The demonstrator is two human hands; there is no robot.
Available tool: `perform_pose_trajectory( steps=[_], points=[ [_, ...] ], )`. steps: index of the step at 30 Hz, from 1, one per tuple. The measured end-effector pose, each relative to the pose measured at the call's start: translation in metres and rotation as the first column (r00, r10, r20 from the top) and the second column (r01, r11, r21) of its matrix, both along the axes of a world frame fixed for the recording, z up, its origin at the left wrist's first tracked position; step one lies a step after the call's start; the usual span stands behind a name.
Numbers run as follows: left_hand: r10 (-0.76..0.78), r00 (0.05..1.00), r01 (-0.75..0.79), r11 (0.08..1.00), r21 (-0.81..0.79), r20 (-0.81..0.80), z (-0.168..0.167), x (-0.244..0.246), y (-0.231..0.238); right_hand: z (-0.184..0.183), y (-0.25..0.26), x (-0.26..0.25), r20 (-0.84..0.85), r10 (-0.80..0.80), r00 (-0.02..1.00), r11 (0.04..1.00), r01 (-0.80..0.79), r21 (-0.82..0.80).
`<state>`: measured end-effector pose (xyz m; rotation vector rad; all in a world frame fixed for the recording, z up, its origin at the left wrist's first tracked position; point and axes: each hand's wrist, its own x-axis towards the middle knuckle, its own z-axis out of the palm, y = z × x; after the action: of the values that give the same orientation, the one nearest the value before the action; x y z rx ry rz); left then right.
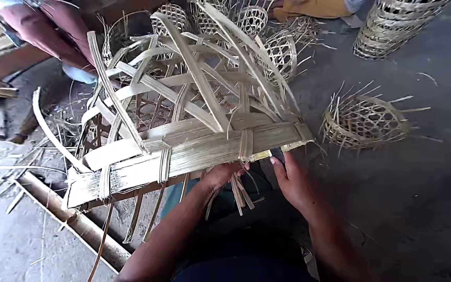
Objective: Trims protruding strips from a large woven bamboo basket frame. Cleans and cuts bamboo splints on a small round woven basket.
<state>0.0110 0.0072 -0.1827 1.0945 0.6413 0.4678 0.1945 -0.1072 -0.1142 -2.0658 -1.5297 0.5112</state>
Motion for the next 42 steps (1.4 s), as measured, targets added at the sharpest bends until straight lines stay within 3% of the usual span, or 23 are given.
perform_pose_trajectory(
  steps=[4, 8, 12, 16, 18, 22, 24, 26, 29, 33, 35, 38, 42],
  points=[
    [-0.003, 1.0, 0.004, 0.998, -0.057, 0.007, 0.002, -0.002, 0.001, -0.018, -0.012, -0.004, -0.134, 0.054, 0.99, 0.997, -0.062, -0.053],
    [-0.013, 1.0, 0.013, 0.996, -0.093, 0.004, 0.002, -0.005, 0.001, -0.041, -0.022, -0.015, -0.13, 0.054, 0.99, 0.992, -0.069, -0.109],
    [-0.015, 0.997, 0.009, 0.997, -0.079, -0.073, 0.0, -0.005, -0.001, -0.039, -0.008, -0.025, -0.11, 0.031, 0.993, 0.987, -0.048, -0.157],
    [-0.163, 0.979, 0.166, 0.986, 0.016, -0.122, 0.001, -0.004, 0.0, -0.029, 0.024, -0.029, -0.134, 0.043, 0.99, 0.96, -0.078, -0.269],
    [-0.198, 0.976, 0.203, 0.978, 0.054, -0.093, 0.001, -0.005, -0.001, -0.034, 0.032, -0.024, -0.186, 0.061, 0.981, 0.963, -0.107, -0.247],
    [-0.103, 0.995, 0.102, 0.978, 0.183, -0.006, 0.02, -0.02, -0.007, -0.031, 0.023, -0.02, -0.19, 0.073, 0.979, 0.992, -0.092, -0.089],
    [0.0, 0.993, 0.033, 0.96, 0.279, -0.116, 0.035, -0.029, -0.005, -0.017, 0.015, -0.017, -0.133, 0.045, 0.99, 0.996, -0.055, -0.074],
    [0.101, 0.938, 0.025, 0.935, 0.354, -0.333, 0.041, -0.032, -0.003, -0.006, 0.008, -0.015, -0.086, 0.022, 0.996, 0.994, -0.031, -0.101],
    [0.118, 0.783, 0.182, 0.895, 0.406, -0.611, 0.05, -0.021, -0.003, 0.007, 0.01, -0.012, -0.048, 0.023, 0.999, 0.991, -0.029, -0.133],
    [0.093, 0.638, 0.297, 0.886, 0.356, -0.765, 0.072, -0.006, -0.008, 0.014, 0.015, -0.012, -0.027, 0.027, 0.999, 0.983, -0.032, -0.18],
    [0.01, 0.674, 0.294, 0.913, 0.281, -0.739, 0.069, -0.008, -0.006, 0.014, 0.016, -0.011, -0.022, 0.03, 0.999, 0.984, -0.034, -0.176],
    [-0.075, 0.88, 0.115, 0.992, 0.057, -0.469, 0.05, -0.013, -0.002, 0.014, 0.016, -0.01, -0.02, 0.045, 0.999, 0.988, -0.047, -0.146],
    [-0.021, 0.944, -0.022, 0.992, -0.127, -0.33, 0.041, -0.007, -0.007, 0.01, 0.014, -0.011, 0.009, 0.069, 0.998, 0.996, -0.068, -0.06]
  ],
)
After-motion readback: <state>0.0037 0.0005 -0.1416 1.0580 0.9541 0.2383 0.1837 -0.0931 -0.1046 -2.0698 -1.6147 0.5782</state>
